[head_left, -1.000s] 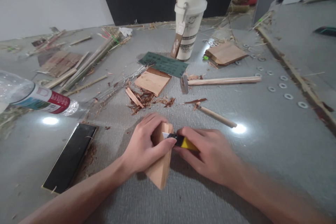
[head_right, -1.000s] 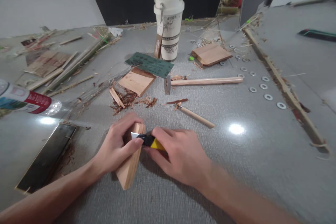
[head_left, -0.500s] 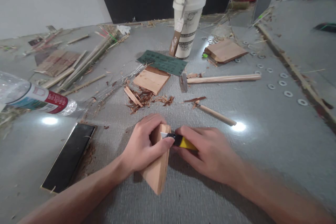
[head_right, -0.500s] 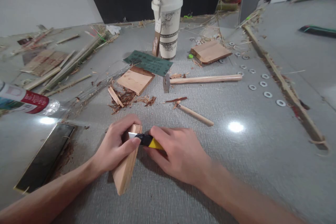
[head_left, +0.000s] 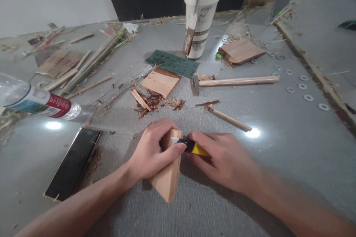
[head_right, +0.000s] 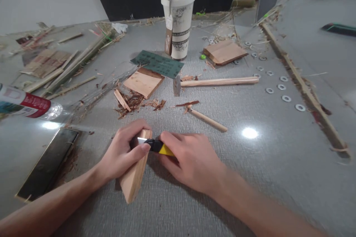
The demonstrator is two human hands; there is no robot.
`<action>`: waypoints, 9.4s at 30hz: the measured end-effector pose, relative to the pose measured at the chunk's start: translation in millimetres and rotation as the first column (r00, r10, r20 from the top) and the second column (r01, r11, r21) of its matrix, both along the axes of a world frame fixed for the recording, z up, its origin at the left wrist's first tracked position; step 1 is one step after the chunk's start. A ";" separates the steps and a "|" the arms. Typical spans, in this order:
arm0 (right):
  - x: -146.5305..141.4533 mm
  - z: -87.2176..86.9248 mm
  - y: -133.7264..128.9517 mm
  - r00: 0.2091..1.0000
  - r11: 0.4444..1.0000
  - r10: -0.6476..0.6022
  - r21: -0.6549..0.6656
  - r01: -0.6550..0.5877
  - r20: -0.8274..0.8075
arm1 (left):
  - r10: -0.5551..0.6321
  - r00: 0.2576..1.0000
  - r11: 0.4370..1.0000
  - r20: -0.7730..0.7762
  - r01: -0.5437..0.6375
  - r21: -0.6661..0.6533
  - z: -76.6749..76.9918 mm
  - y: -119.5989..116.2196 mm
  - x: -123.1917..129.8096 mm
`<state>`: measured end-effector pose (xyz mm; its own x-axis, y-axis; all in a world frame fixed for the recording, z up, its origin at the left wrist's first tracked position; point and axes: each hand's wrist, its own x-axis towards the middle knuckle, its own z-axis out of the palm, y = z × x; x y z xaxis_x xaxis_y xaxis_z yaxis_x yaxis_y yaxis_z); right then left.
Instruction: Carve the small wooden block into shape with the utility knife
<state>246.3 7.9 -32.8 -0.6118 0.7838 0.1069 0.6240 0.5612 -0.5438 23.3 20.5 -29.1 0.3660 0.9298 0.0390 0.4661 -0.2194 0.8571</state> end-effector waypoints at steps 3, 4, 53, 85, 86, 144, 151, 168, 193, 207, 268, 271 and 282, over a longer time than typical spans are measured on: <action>0.6 0.0 0.4 1.000 1.000 0.000 -0.008 0.000 0.004 | -0.008 1.000 1.000 -0.011 0.008 -0.001 0.4 0.4 -0.1; 0.6 0.0 0.4 1.000 1.000 0.000 -0.009 0.000 0.003 | -0.007 1.000 1.000 -0.015 0.007 0.000 0.5 0.5 -0.2; 1.1 1.0 1.1 0.999 1.000 -0.005 -0.020 0.006 0.036 | -0.019 0.999 0.999 -0.040 0.020 0.032 2.0 1.2 0.6; 0.8 2.7 2.9 0.997 0.998 -0.008 -0.059 0.013 0.074 | -0.032 0.999 0.999 -0.028 0.032 -0.005 -0.5 0.9 -0.5; 0.9 2.8 2.8 0.997 0.998 -0.010 -0.056 0.014 0.076 | -0.035 0.999 0.999 -0.027 0.035 -0.005 -0.7 0.9 -0.7; 0.8 4.4 -0.8 0.995 0.995 0.086 -0.048 -0.084 0.041 | -0.134 0.991 0.990 -0.030 0.135 0.031 0.6 4.1 -1.5; 0.1 4.0 -0.7 0.995 0.995 0.091 -0.041 -0.090 0.040 | -0.145 0.989 0.988 -0.025 0.146 0.042 0.3 4.2 -2.2; -0.1 5.8 0.1 0.997 0.997 0.071 -0.044 -0.070 0.041 | -0.149 0.988 0.988 -0.029 0.150 0.042 0.9 3.8 -1.2; 2.2 7.0 1.7 0.996 0.996 0.054 -0.071 -0.049 0.076 | -0.175 0.980 0.983 -0.091 0.179 0.033 -0.7 3.9 -2.3; 3.0 5.8 2.2 0.991 0.996 0.039 -0.087 -0.029 0.124 | -0.211 0.969 0.976 -0.128 0.215 0.024 -2.9 3.2 -1.1; -0.6 7.1 -2.9 0.991 0.988 0.132 -0.083 -0.129 0.034 | -0.291 0.957 0.952 0.013 0.288 0.099 -1.1 4.8 0.5; -0.6 7.4 -3.0 0.991 0.988 0.130 -0.090 -0.127 0.030 | -0.292 0.956 0.953 0.009 0.290 0.089 -0.5 4.7 0.7; -0.5 6.5 -1.9 0.991 0.985 0.132 -0.113 -0.129 0.023 | -0.308 0.952 0.949 -0.004 0.307 0.074 -1.2 4.6 0.3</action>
